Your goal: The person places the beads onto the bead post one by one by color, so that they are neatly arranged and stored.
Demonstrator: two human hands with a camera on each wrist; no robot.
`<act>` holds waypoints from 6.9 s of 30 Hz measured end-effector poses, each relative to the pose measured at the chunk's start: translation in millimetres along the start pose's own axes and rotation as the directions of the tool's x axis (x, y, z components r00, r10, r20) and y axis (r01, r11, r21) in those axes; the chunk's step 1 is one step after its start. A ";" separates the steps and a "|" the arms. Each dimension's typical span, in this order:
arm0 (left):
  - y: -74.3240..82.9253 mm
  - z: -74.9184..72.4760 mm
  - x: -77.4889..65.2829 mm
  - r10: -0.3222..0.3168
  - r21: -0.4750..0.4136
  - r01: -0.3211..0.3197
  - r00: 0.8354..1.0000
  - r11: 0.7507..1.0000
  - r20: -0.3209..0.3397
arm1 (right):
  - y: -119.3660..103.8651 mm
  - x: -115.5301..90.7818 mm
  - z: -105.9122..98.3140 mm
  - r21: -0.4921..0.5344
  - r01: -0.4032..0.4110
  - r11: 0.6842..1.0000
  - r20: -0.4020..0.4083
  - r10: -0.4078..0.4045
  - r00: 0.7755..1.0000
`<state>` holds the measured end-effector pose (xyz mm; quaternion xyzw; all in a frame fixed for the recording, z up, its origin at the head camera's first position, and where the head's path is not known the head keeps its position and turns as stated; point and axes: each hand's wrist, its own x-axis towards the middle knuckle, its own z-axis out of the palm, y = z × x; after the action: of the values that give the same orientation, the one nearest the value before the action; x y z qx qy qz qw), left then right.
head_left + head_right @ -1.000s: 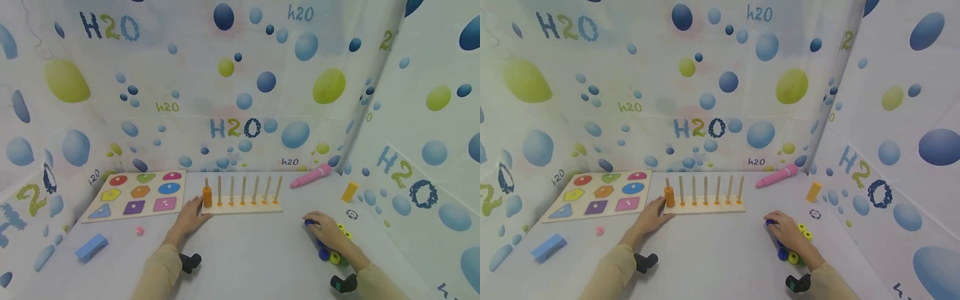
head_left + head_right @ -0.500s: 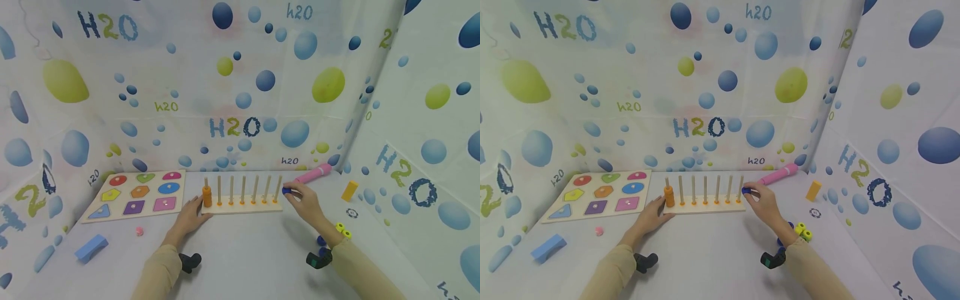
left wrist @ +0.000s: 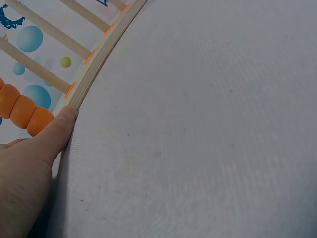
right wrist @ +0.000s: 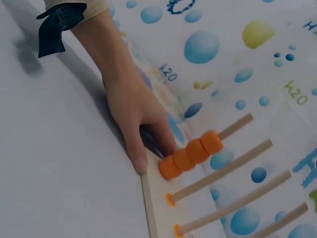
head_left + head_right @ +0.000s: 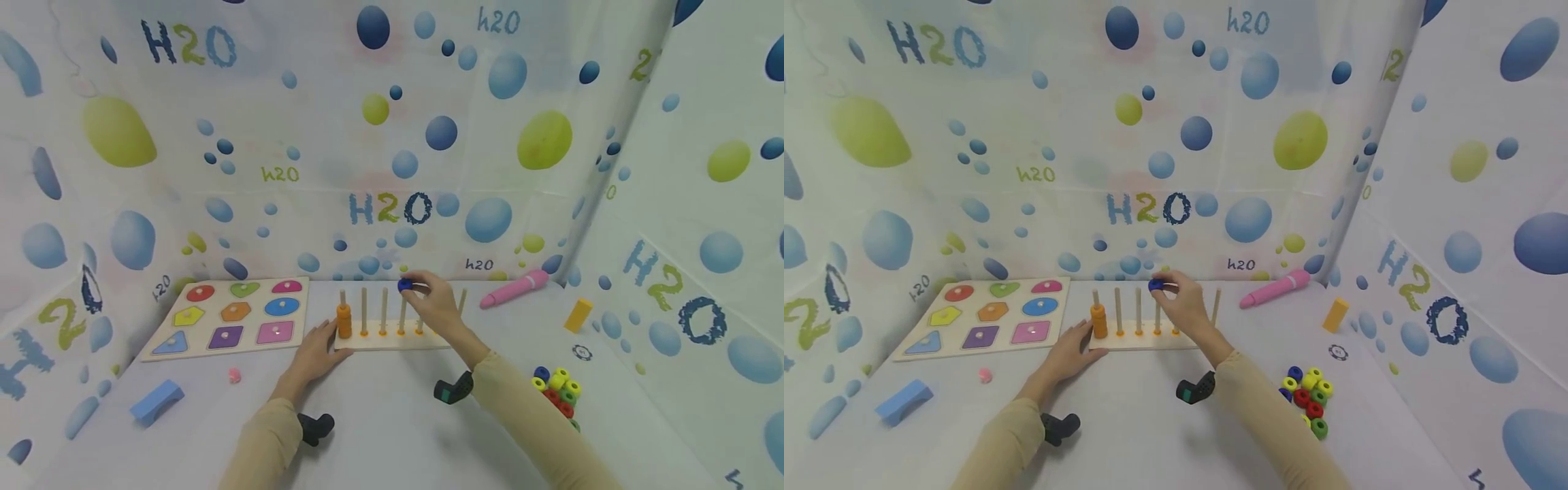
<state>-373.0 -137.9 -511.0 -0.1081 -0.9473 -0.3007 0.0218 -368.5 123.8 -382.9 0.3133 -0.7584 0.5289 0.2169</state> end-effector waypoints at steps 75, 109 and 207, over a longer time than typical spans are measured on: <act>-1.3 2.3 0.9 0.006 0.009 -0.006 1.000 1.000 0.001 | 80.6 -149.0 -143.8 -0.352 -0.291 0.890 0.243 0.387 0.889; -0.4 -2.7 6.1 0.013 0.032 -0.013 1.000 0.999 -0.018 | 45.6 -184.2 -189.3 -0.572 -0.027 0.820 0.428 0.327 0.843; -1.7 -0.9 0.5 0.014 0.001 -0.014 1.000 1.000 -0.023 | 72.2 -70.2 -81.3 -0.380 0.096 0.920 -0.046 -0.122 0.991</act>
<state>-373.9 -139.7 -511.2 -0.1112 -0.9463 -0.3014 0.0351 -369.8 234.9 -449.2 0.2893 -0.8193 0.3709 0.3278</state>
